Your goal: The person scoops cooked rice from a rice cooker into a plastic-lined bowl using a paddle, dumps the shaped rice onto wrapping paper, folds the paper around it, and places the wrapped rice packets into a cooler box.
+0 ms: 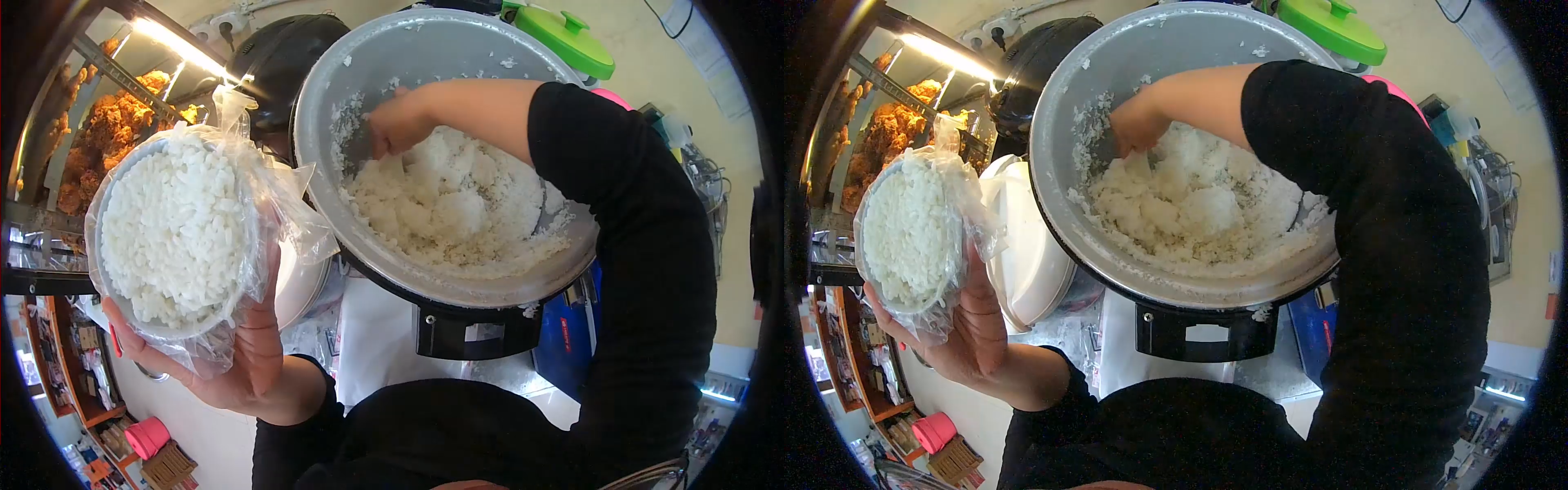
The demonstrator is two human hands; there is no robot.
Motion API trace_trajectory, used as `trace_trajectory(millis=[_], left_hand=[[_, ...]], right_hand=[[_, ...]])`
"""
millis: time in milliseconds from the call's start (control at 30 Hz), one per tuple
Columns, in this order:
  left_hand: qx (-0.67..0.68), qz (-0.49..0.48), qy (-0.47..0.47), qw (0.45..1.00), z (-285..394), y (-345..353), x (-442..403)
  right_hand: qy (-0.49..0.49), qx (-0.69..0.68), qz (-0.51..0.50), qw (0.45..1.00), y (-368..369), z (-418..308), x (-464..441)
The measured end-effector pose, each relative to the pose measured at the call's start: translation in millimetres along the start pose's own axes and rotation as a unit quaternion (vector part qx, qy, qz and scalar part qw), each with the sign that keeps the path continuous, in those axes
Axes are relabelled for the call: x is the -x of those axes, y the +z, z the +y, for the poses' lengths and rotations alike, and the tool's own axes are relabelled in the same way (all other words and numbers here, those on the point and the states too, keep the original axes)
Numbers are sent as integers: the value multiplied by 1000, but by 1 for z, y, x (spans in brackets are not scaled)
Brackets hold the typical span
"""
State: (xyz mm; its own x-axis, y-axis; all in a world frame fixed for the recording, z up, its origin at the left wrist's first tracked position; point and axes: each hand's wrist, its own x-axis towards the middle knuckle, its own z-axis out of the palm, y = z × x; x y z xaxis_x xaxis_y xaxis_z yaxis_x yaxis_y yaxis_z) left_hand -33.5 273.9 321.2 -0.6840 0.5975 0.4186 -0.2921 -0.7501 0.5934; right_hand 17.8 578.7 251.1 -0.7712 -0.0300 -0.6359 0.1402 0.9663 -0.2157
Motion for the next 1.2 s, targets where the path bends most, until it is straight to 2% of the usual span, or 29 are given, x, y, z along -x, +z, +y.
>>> trace_trajectory(millis=[133,233,333,400,533,633,700,800,1100,1200], left_hand=[[73,25,-61,995,9,15,-2],[104,49,-99,988,14,26,0],[75,66,-131,986,14,36,3],[56,74,-156,983,10,46,8],[109,32,-284,952,-9,68,12],[48,13,-355,933,-34,96,21],[64,10,-367,928,-47,115,25],[124,5,-380,917,-53,119,25],[146,-51,-356,922,-48,115,25],[138,-59,-341,928,-46,114,26]], right_hand=[[61,-166,3,984,-11,-1,51],[85,-184,9,979,-20,9,96],[109,-205,79,969,-21,7,150],[121,-238,207,941,-14,1,186],[155,-226,437,857,2,-33,239],[186,-239,552,777,14,-81,256],[128,-47,604,786,35,-105,258],[159,81,584,792,51,-152,258],[98,15,597,796,46,-158,290],[103,141,587,791,56,-163,277]])
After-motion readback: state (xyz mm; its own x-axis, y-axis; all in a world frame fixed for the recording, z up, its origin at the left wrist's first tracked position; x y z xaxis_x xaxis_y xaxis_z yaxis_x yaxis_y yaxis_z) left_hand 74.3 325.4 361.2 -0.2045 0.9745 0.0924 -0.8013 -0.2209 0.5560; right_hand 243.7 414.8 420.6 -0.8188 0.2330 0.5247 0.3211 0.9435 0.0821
